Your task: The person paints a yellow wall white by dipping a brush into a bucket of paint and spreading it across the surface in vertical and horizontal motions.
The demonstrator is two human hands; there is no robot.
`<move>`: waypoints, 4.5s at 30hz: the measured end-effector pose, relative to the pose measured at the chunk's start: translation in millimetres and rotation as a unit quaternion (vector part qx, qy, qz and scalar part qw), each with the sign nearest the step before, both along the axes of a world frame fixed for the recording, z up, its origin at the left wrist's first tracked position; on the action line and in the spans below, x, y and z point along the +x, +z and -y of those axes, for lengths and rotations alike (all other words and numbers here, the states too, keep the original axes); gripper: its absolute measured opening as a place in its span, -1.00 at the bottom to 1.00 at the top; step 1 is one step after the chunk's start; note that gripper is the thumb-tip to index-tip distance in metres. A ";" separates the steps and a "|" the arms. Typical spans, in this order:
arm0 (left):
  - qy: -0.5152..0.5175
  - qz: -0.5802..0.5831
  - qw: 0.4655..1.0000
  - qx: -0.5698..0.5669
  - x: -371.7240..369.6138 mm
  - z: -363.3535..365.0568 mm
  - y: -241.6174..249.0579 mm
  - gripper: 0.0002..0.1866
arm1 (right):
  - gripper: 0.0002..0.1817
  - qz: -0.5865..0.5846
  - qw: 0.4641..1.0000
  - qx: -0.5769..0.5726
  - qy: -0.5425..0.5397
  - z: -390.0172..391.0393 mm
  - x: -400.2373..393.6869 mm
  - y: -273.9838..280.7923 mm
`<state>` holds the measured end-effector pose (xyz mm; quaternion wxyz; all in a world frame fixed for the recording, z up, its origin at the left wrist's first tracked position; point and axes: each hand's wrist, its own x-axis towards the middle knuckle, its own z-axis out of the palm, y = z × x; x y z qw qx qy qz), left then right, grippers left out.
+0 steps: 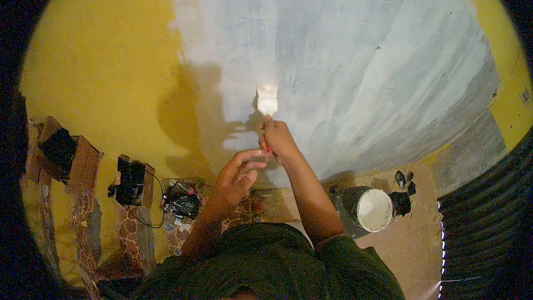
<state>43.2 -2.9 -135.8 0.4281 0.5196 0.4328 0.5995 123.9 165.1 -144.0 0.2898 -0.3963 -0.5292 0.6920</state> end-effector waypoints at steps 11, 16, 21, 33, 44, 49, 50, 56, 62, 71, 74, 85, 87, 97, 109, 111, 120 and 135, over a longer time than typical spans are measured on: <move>-0.017 -0.011 1.000 -0.003 5.4 -4.9 -3.9 -0.55 | -0.86 -0.163 0.954 -0.124 0.217 -68.7 13.0 218.2; -0.006 -0.020 1.000 -0.004 7.2 -7.8 1.0 -0.56 | -0.76 -0.154 0.942 0.147 0.261 -26.1 9.8 269.3; -0.001 0.002 1.000 0.027 -0.6 -7.7 2.2 -0.56 | -0.75 -0.014 0.974 0.224 0.031 -6.7 -3.0 213.0; 0.016 0.002 0.990 -0.140 -6.1 -31.1 -43.3 -0.62 | -0.57 0.047 0.995 0.079 0.031 19.4 3.9 -38.3; 0.072 0.024 0.993 -0.091 10.0 -45.7 -37.4 -0.54 | -0.48 -0.044 0.987 0.122 0.094 44.2 19.4 -27.8; 0.028 0.176 0.977 -0.113 14.2 -49.2 -20.3 -0.68 | -0.30 -0.092 0.981 0.113 0.126 39.8 47.0 -1.4; -0.003 0.183 0.976 -0.120 15.5 -49.2 -16.4 -0.68 | -0.25 -0.120 0.974 0.132 0.140 35.8 54.9 -1.3; 0.062 0.134 0.989 -0.018 38.3 -62.9 -9.2 -0.52 | -0.23 -0.114 0.983 0.107 0.094 7.6 88.3 -22.7; 0.179 0.084 0.980 -0.026 17.9 -86.6 24.9 -0.69 | -0.28 -0.105 0.975 0.074 0.181 -12.2 125.8 -18.6; 0.325 0.030 0.943 -0.066 -29.3 -158.1 112.9 -0.69 | -0.32 -0.079 0.957 0.027 0.277 -29.5 159.2 -38.3; 0.348 0.074 0.926 -0.124 -34.6 -165.9 92.8 -0.73 | -0.31 -0.084 0.944 0.003 0.318 -34.7 164.8 -41.9; 0.282 0.014 0.863 -0.419 -15.9 -105.2 34.2 -0.78 | -0.31 -0.073 0.910 0.027 0.407 -31.9 173.1 -46.8; 0.280 0.008 0.868 -0.411 -10.0 -108.1 50.3 -0.80 | -0.32 -0.066 0.907 0.029 0.415 -32.4 176.2 -48.5; 0.287 -0.041 0.941 -0.173 -4.1 -108.7 199.4 -0.75 | -0.35 -0.057 0.916 0.011 0.396 -43.1 186.7 -49.0; 0.293 0.058 0.938 -0.175 -14.7 -157.1 86.8 -0.85 | -0.41 -0.132 0.905 0.080 0.396 -45.4 155.8 27.9; 0.321 0.090 0.919 -0.210 -6.0 -161.4 53.5 -0.84 | -0.42 -0.152 0.902 0.067 0.399 -44.6 151.1 39.3; 0.329 0.048 0.905 -0.266 35.5 -111.9 87.5 -0.68 | -0.58 -0.233 0.904 0.134 0.334 -20.9 150.1 110.7; 0.268 -0.008 0.905 -0.330 -10.6 -156.3 133.3 -0.80 | -0.59 -0.213 0.893 0.128 0.376 -21.7 132.5 110.0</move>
